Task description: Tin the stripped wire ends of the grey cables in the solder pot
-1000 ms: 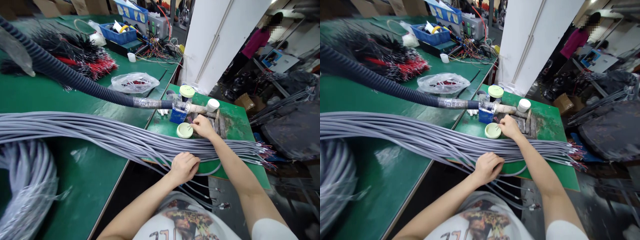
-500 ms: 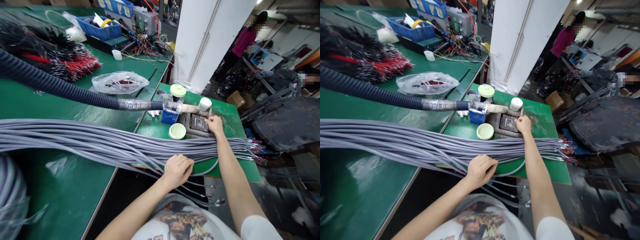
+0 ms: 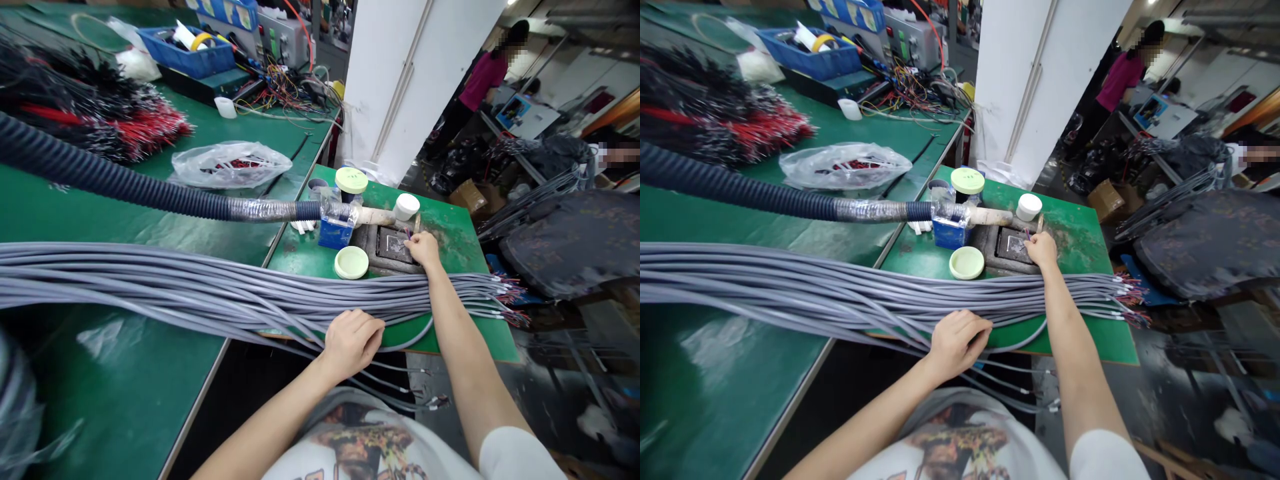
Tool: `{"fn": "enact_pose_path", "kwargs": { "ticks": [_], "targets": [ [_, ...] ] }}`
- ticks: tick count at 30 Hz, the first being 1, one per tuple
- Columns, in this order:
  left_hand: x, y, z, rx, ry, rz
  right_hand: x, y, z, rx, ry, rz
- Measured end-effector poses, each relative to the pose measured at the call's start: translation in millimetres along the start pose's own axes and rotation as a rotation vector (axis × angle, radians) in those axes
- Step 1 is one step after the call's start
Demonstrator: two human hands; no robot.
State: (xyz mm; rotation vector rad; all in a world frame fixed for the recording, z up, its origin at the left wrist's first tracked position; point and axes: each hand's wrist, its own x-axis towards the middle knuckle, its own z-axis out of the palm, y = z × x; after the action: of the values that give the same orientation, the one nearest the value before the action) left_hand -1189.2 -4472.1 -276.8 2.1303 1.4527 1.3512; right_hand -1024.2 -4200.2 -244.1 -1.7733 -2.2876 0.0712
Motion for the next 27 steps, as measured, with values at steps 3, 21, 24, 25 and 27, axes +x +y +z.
{"fn": "enact_pose_path", "kwargs": {
  "ticks": [3, 21, 24, 25, 27],
  "targets": [
    [2.2, 1.8, -0.7, 0.007, 0.040, 0.020, 0.1, 0.5, 0.6, 0.009, -0.001, 0.008],
    [1.9, -0.1, 3.9, 0.047, 0.098, 0.058, -35.0, -9.7, -37.4, 0.575, 0.004, -0.097],
    [2.0, -0.4, 4.5, 0.059, 0.093, 0.058, -58.5, -16.8, -51.6, 0.821, -0.061, -0.093],
    [2.0, -0.4, 4.6, 0.063, 0.092, 0.059, -65.0, -19.1, -55.7, 0.916, -0.086, -0.089],
    [2.0, -0.4, 4.6, 0.072, 0.091, 0.060, -74.7, -23.1, -62.5, 1.057, -0.120, -0.085]
  ]
}}
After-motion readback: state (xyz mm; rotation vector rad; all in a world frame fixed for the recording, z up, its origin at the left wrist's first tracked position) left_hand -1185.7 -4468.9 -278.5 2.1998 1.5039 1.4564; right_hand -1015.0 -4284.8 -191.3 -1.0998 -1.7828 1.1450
